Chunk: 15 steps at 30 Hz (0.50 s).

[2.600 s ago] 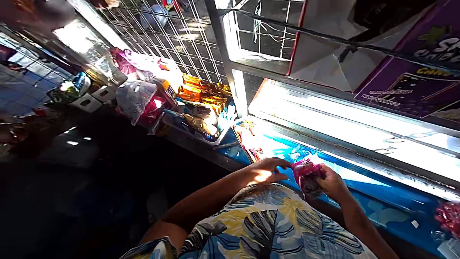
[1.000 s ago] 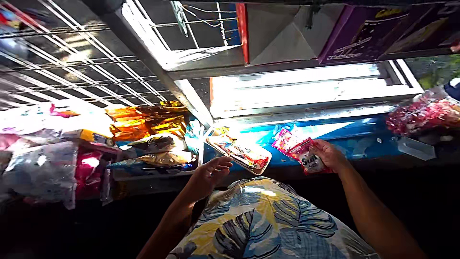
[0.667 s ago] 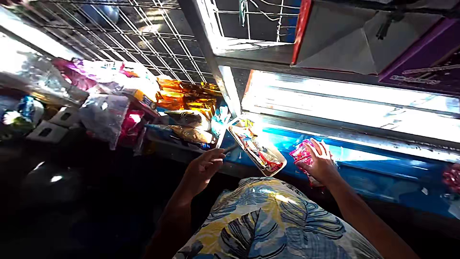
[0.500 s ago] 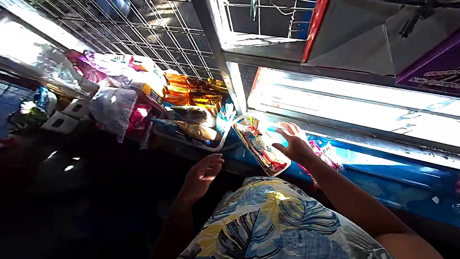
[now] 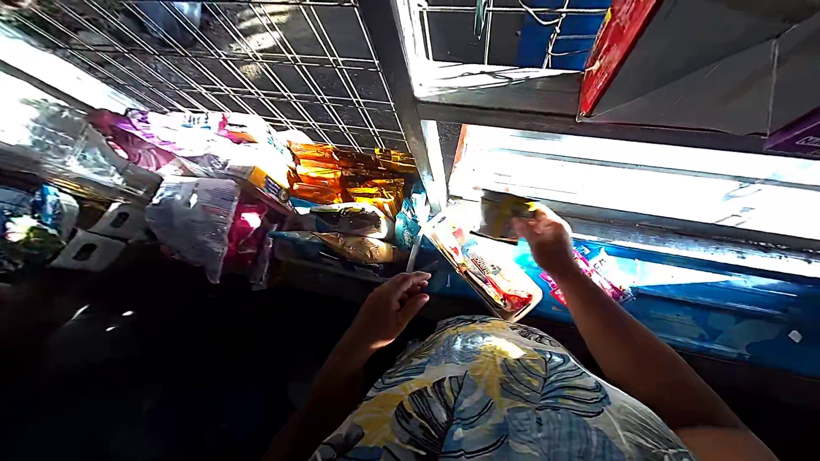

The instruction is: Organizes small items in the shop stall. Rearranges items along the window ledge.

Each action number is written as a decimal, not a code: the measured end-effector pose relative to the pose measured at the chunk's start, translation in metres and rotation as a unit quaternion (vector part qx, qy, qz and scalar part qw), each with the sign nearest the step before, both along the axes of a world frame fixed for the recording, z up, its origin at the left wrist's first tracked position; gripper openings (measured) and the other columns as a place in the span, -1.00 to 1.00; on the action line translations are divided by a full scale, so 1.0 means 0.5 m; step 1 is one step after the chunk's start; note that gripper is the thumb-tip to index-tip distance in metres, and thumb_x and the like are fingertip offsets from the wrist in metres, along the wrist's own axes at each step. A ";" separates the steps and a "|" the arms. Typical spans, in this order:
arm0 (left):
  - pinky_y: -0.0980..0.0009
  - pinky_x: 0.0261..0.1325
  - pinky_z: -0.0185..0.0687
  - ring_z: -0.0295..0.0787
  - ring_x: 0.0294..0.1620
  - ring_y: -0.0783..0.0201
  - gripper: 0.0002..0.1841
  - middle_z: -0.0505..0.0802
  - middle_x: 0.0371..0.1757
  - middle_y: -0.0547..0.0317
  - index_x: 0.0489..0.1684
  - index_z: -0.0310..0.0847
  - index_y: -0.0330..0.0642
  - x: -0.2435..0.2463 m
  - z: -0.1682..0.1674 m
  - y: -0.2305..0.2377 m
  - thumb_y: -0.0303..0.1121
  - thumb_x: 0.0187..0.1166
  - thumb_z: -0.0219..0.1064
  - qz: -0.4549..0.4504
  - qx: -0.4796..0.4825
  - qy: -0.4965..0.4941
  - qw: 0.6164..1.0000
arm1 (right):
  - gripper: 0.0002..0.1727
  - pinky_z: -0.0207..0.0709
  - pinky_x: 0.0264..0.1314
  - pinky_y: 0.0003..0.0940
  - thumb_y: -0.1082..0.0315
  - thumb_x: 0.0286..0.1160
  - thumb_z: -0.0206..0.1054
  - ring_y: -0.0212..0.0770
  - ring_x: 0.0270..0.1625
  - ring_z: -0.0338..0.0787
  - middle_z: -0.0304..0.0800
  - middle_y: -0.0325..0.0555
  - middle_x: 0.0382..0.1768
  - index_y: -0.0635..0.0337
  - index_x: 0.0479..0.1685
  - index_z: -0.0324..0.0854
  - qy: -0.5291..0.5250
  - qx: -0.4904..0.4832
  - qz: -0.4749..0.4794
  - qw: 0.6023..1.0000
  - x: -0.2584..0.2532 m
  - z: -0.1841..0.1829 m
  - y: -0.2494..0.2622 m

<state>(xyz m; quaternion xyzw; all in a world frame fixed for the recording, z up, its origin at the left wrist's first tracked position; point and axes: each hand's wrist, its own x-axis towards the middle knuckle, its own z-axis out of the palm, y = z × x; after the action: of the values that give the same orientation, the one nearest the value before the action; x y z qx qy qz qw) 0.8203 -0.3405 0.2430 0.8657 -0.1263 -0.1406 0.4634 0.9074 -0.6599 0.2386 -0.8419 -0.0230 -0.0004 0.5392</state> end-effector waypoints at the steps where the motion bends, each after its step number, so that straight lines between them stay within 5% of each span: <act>1: 0.27 0.32 0.69 0.78 0.25 0.30 -0.59 0.82 0.30 0.09 0.43 0.66 -0.12 0.019 0.004 -0.004 -0.14 0.73 0.22 -0.022 0.036 -0.024 0.999 | -0.60 0.73 0.25 -0.07 0.27 0.67 0.32 -0.15 0.07 0.88 0.85 0.11 0.09 0.29 0.38 0.57 0.017 -0.006 -0.041 0.999 -0.019 0.011 -0.041; 3: 0.02 0.41 0.65 0.76 0.35 0.11 -0.63 0.82 0.32 0.04 0.40 0.70 -0.11 0.065 0.005 -0.020 -0.22 0.72 0.26 -0.069 0.090 -0.100 0.988 | -0.58 0.71 0.19 0.05 0.27 0.65 0.36 -0.04 0.02 0.87 0.84 0.16 0.04 0.33 0.36 0.56 0.046 -0.084 -0.128 0.987 -0.047 0.000 -0.118; 5: -0.03 0.41 0.65 0.76 0.35 0.00 -0.67 0.82 0.29 -0.02 0.35 0.71 -0.15 0.119 0.003 -0.048 -0.35 0.67 0.31 -0.131 0.130 -0.164 0.969 | -0.60 0.58 0.15 0.39 0.25 0.67 0.34 0.27 0.01 0.82 0.81 0.31 -0.05 0.34 0.32 0.55 0.121 -0.191 -0.169 0.959 -0.067 -0.032 -0.171; 8: -0.11 0.31 0.61 0.76 0.22 -0.14 -0.70 0.83 0.08 -0.15 0.25 0.74 -0.20 0.194 0.011 -0.105 -0.48 0.61 0.28 -0.235 0.261 -0.112 0.929 | -0.46 0.50 0.23 0.53 0.28 0.69 0.30 0.44 0.25 0.75 0.78 0.31 0.20 0.12 0.64 0.38 0.151 -0.324 -0.164 0.919 -0.085 -0.062 -0.179; 11: -0.27 0.16 0.62 0.76 0.21 -0.25 -0.80 0.83 0.09 -0.21 0.04 0.74 -0.29 0.235 -0.004 -0.154 -0.52 0.62 0.23 -0.285 0.375 -0.061 0.880 | -0.30 0.41 0.47 0.43 0.34 0.52 0.44 0.43 0.56 0.51 0.52 0.34 0.54 0.21 0.71 0.35 0.038 -0.359 -0.122 0.925 -0.080 -0.019 -0.106; 15: -0.21 -0.17 0.69 0.87 -0.11 -0.19 -0.83 0.88 -0.20 -0.14 -0.18 0.83 -0.24 0.245 -0.012 -0.127 -0.55 0.56 0.27 -0.238 0.325 -0.171 0.899 | -0.64 0.66 0.32 0.20 0.37 0.70 0.23 0.16 0.22 0.84 0.82 0.17 0.20 0.23 0.38 0.67 0.045 -0.284 0.060 0.956 -0.059 -0.009 0.027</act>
<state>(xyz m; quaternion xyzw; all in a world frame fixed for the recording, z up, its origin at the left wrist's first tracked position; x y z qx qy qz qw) 0.9428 -0.4040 0.2369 0.9232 -0.3531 -0.1292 0.0799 0.8781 -0.6462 0.2341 -0.9566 -0.0482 0.0760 0.2773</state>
